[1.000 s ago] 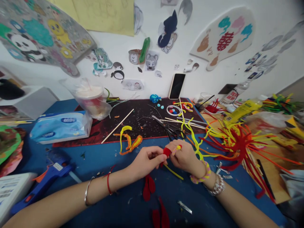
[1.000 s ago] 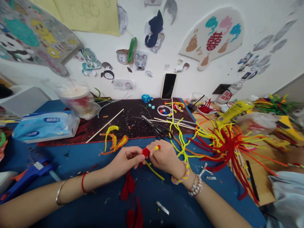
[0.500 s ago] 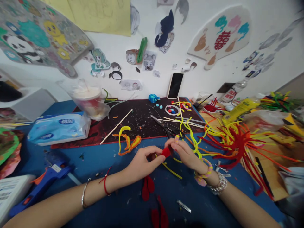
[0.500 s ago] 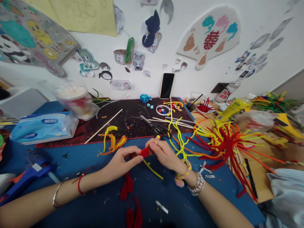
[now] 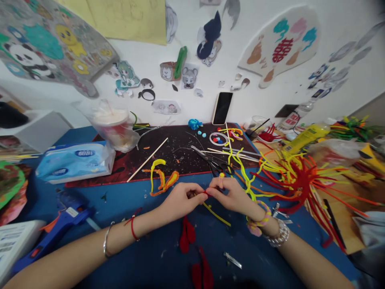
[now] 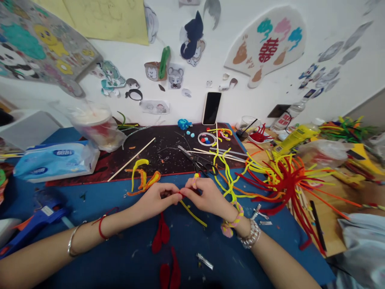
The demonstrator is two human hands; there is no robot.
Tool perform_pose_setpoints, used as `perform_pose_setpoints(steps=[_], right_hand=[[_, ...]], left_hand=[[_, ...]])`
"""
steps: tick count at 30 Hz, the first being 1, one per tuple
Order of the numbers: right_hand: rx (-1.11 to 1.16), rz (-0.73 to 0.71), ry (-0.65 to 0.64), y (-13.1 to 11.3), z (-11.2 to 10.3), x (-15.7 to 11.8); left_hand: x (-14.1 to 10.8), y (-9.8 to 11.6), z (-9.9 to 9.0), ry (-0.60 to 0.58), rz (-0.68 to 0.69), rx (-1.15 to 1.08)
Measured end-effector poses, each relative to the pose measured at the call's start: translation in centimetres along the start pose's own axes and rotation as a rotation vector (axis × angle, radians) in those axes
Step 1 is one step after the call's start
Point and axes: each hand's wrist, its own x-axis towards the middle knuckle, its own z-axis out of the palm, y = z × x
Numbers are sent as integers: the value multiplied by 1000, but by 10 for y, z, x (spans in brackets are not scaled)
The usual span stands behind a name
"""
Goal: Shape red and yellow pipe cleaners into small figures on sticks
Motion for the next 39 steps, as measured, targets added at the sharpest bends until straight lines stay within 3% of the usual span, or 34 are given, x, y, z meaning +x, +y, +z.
perform_pose_setpoints(steps=[2,4,6,9,12,15,18,20,21,23,25,27,31,36,39], right_hand=[[199,99,-115,2,-1,0],[428,145,-283,3,-2,0],[597,123,-438,4,-1,-2],[668,92,-538,4,1,-3],[675,170,-464,6,3,-4],[803,235,-267,10,4,-4],[945,179,-32,14,1,-4],[973,113,32,12,-2,-3],[952,79,12,10,-2,-4],[800,-1,-159,4,-2,-4],[504,-59,-371,-2,2,-5],[167,-87,-469,-5,8,-5],[-276,-142,-363,3,17,-5],[-600,-173,-192,16,20,-4],[-719,-195,-171,17,21,-4]], left_hand=[[-1,3,-5,-49,71,49],[-2,9,-12,-130,244,147],[-5,15,-19,-260,433,240],[-8,24,-25,-353,519,368],[-11,28,-28,-301,481,597],[-15,25,-31,-287,437,849],[-20,23,-33,-357,448,952],[-22,23,-34,-441,456,943],[-22,24,-34,-483,453,932],[-23,24,-33,-540,437,923],[-22,23,-31,-548,437,948],[-20,20,-30,-522,457,986],[-18,14,-28,-427,480,1016],[-21,14,-25,-312,454,1060],[-16,16,-30,-249,373,1083]])
